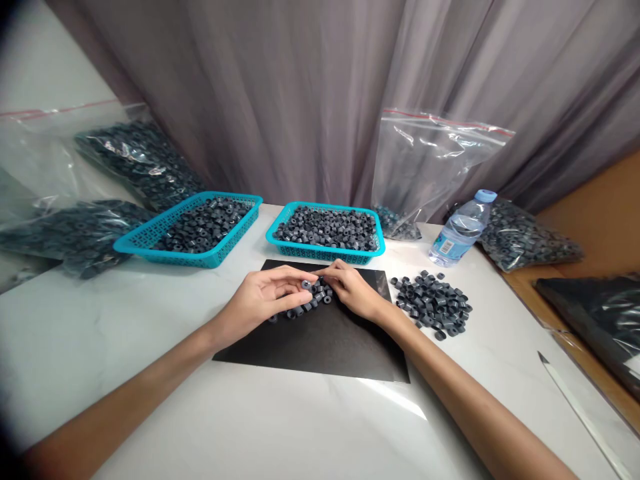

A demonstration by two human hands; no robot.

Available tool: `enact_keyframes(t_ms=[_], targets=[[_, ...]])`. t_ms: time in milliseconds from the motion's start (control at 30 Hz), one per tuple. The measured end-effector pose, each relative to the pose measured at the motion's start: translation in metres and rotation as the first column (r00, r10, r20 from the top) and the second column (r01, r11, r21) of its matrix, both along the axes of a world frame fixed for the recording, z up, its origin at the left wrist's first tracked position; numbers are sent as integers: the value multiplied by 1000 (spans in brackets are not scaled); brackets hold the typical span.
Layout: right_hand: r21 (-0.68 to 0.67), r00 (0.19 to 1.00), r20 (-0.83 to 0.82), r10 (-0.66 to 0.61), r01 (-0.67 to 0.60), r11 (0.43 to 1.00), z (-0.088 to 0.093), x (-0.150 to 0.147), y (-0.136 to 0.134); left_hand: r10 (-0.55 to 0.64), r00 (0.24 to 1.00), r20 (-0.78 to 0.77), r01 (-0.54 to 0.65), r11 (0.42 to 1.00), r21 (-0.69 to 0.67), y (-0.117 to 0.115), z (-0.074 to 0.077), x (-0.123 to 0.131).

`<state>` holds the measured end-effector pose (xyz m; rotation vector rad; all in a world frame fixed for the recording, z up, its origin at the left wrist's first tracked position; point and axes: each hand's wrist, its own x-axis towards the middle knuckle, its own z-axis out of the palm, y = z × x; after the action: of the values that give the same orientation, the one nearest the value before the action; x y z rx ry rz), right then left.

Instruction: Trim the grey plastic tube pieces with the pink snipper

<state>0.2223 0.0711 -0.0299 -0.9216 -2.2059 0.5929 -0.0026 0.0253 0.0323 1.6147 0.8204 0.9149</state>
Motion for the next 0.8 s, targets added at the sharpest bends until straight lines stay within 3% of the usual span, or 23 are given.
enact_keyframes(t_ms=[267, 400, 567, 800], targets=[[-63, 995, -28, -98, 96, 993, 2, -1, -2, 89, 996, -16, -89, 996, 7, 5, -3, 1], [-75, 992, -60, -114, 110, 991, -1, -1, -1, 146, 989, 33, -143, 986, -85, 11, -6, -4], [-87, 991, -62, -119, 114, 990, -1, -1, -1, 174, 976, 128, -138, 958, -250, 14, -6, -7], [-148, 987, -98, -128, 113, 983, -2, 0, 0, 190, 956, 221, -103, 930, -352, 14, -2, -9]])
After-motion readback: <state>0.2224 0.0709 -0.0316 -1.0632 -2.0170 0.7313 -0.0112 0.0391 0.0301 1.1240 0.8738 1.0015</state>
